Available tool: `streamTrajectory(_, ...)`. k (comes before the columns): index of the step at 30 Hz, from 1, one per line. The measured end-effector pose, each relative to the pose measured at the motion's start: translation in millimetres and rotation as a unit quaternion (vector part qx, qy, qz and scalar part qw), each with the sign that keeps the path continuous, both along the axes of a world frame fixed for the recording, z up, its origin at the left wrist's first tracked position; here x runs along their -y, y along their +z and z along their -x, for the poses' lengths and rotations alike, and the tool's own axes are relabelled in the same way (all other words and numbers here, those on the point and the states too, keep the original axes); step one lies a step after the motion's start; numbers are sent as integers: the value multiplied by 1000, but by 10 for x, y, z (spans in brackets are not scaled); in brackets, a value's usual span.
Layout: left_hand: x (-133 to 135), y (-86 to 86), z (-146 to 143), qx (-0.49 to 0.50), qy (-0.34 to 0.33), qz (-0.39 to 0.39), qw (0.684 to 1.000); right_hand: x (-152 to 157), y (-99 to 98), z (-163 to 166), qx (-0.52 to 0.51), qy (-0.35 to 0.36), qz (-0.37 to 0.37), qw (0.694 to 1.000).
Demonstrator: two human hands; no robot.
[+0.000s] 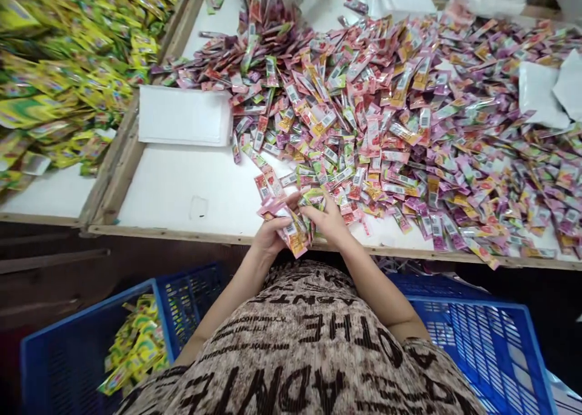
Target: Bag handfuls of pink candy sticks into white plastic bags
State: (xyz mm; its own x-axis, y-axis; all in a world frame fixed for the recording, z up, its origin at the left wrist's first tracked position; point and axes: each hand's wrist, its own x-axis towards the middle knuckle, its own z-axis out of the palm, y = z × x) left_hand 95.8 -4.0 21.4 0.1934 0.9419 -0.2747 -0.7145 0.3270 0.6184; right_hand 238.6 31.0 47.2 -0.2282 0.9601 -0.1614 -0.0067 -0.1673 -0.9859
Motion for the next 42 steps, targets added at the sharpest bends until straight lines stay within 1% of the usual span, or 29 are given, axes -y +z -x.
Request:
streamTrajectory(3,18,16,-72,-21,32,-18,999,61,-158,127,15,-6,-21,1000)
streamTrajectory(7,28,-10,-118,-35,58,-12,998,73,-301,188,48,-33,-74,996)
streamTrajectory(10,20,-39,-141,-26,73,11,997,8,-367,230,119,-24,-126,985)
streamTrajectory(13,25,-59,-116,-30,71,37,996,-77,-373,250,235,-4,-189,953)
streamTrajectory(15,42,-70,-68,-31,65,51,996,-112,-341,253,291,21,-225,930)
streamTrajectory(17,69,-83,-8,-37,47,64,996,-122,-295,255,325,57,-241,913)
streamTrajectory(19,94,-98,48,-48,30,77,995,-117,-259,267,341,97,-229,907)
streamTrajectory(21,107,-118,85,-50,22,86,995,-113,-261,295,322,129,-195,917)
streamTrajectory(24,92,-153,97,-20,32,99,994,-133,-346,364,229,135,-120,957)
streamTrajectory(26,70,-172,87,4,41,114,993,-159,-421,403,168,111,-65,977)
streamTrajectory(28,49,-185,82,21,30,128,991,-175,-466,411,105,79,-10,991)
streamTrajectory(30,30,-193,90,32,12,140,990,-164,-463,373,37,48,39,997)
streamTrajectory(31,20,-197,100,38,6,146,989,-145,-444,336,13,35,50,998)
streamTrajectory(32,9,-202,113,45,4,153,987,-116,-419,289,2,22,50,998)
streamTrajectory(34,-15,-215,143,60,10,163,985,-36,-359,183,7,14,23,1000)
streamTrajectory(37,-45,-227,181,61,17,159,985,101,-277,52,32,47,-31,998)
streamTrajectory(39,-52,-218,194,51,15,157,986,173,-231,10,59,65,-76,993)
streamTrajectory(42,-39,-198,199,57,13,154,986,233,-160,-8,96,71,-158,980)
